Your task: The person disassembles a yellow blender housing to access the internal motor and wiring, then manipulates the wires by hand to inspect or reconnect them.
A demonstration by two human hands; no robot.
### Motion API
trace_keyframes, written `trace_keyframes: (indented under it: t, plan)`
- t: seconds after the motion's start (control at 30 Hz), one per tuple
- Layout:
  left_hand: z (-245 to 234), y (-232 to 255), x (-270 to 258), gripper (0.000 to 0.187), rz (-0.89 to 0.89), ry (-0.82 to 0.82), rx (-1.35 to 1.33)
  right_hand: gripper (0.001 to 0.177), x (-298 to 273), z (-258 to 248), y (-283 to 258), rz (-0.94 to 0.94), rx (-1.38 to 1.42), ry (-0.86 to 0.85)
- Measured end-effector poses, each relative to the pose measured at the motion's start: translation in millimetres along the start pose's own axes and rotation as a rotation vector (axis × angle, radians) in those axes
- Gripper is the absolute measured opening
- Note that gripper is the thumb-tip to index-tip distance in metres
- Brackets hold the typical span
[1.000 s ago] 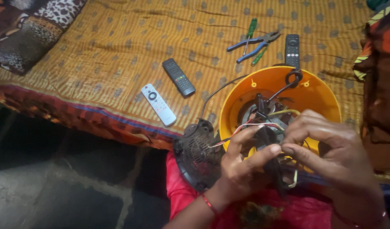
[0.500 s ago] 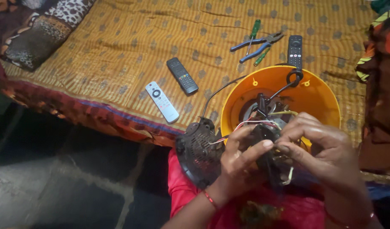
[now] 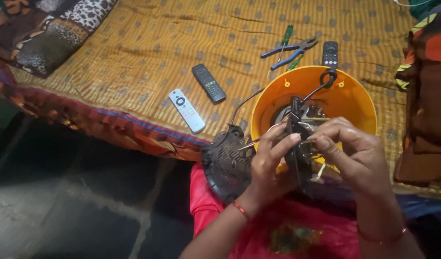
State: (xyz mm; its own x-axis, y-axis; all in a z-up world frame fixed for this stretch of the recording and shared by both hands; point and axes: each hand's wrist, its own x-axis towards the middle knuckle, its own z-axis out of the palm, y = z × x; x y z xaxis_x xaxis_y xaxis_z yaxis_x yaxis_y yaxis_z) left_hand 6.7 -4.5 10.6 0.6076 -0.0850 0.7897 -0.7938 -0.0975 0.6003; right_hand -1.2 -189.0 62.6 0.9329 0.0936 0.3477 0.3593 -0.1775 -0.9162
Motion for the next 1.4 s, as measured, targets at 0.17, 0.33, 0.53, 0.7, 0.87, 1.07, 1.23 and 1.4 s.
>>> trace_keyframes:
  t: [0.17,0.33,0.53,0.7,0.87,1.07,1.23,1.4]
  plan:
    - [0.1,-1.1,-2.0,0.074,0.004,0.002,0.012,0.010,-3.8,0.3,-4.8,0.031,-0.046,0.020]
    - [-0.5,-1.0,-7.3,0.073,-0.035,-0.011,0.010,0.007,-3.9,2.0,-12.1,-0.054,-0.112,0.007]
    - [-2.1,-1.5,-5.4,0.078,-0.020,0.004,-0.004,0.009,-1.2,5.5,-16.2,-0.128,-0.220,0.056]
    - [-0.7,-0.2,-3.9,0.077,-0.040,0.011,0.006,0.007,2.3,2.4,-14.9,-0.167,-0.266,0.029]
    - [4.4,-3.1,-4.6,0.073,-0.029,0.024,0.042,0.006,2.1,-0.7,-12.8,-0.129,-0.260,0.038]
    - [2.4,-5.6,-2.7,0.072,-0.027,0.014,0.041,0.006,7.4,-2.5,-6.9,-0.135,-0.192,0.018]
    - [2.4,-4.6,-1.2,0.073,-0.027,0.020,0.015,0.009,11.3,-5.8,-4.0,-0.096,-0.169,0.007]
    - [0.6,-3.0,-1.0,0.070,-0.058,-0.005,-0.013,0.010,13.3,-5.7,1.0,-0.045,-0.103,0.003]
